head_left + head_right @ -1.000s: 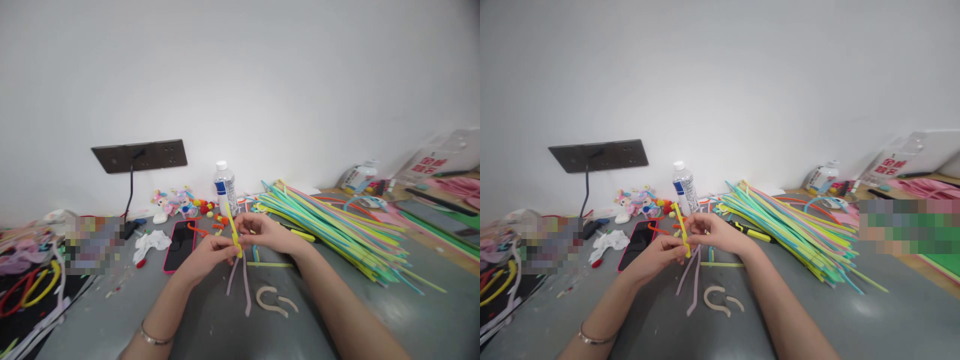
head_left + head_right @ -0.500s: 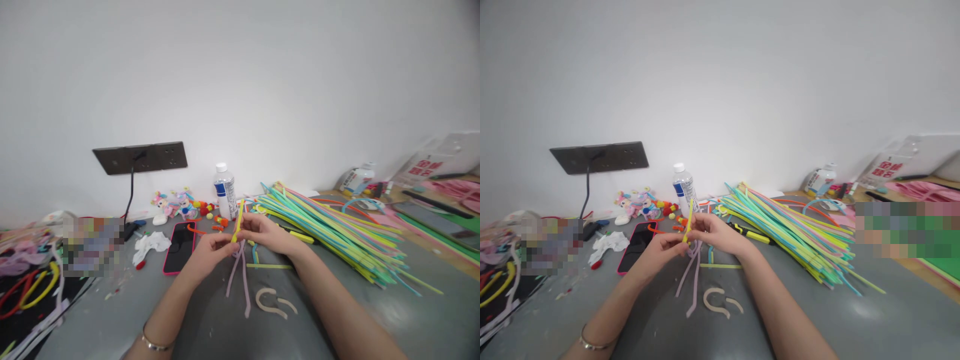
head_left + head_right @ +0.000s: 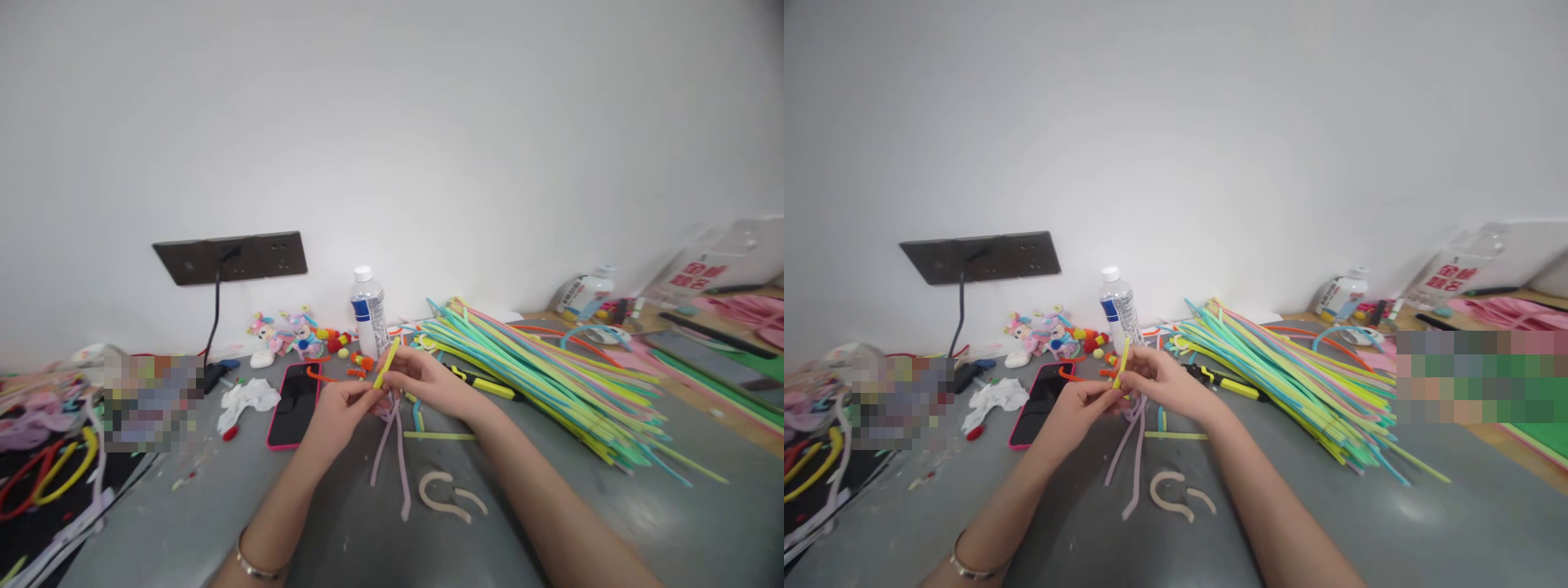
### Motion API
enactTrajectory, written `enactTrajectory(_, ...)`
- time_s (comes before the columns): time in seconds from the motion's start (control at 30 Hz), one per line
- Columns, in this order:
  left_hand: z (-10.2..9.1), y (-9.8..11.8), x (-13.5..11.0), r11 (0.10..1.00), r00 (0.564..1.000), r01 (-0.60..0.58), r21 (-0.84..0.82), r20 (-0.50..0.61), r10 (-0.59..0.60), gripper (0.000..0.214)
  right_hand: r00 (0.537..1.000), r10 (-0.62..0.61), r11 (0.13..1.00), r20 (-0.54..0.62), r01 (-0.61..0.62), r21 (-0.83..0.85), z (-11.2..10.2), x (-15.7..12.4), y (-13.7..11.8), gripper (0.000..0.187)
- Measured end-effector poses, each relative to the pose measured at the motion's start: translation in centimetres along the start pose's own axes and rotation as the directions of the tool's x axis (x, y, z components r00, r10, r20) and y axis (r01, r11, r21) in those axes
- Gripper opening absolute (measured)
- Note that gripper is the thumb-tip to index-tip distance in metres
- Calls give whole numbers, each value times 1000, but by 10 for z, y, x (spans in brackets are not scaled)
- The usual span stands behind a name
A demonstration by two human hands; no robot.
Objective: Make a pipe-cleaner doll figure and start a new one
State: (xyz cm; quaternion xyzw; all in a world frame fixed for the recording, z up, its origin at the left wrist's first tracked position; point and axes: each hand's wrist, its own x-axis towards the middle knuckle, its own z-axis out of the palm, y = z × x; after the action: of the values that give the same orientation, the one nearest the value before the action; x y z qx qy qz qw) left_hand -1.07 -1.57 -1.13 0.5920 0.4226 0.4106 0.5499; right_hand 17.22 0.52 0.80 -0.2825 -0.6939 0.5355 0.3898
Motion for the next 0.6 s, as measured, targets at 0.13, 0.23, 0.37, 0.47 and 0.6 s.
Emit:
enactTrajectory(0.13,1,-3,0,999,1000,1,36,-9,-1,22,998,-1,999,-67,-2,-45,0,2,5,26)
enactTrajectory(0.23,1,-2,1,1000,1000,-18,-10,-4,18,21,996,21,999,-82,-18,40,-2,3,5,27)
enactTrajectory(0.37,0,4,1,986,990,-89,-142,-124,71,27,995,46,990,-91,-34,135,-4,4,2,30)
enactTrajectory(0.47,-2,7,2,974,963,-148,-170,-250,103,28,989,42,985,-144,-17,170,-3,6,2,31)
enactTrajectory(0.6,-5,8,1,976,957,-150,-156,-270,104,26,980,56,982,-191,-19,190,-1,9,4,33)
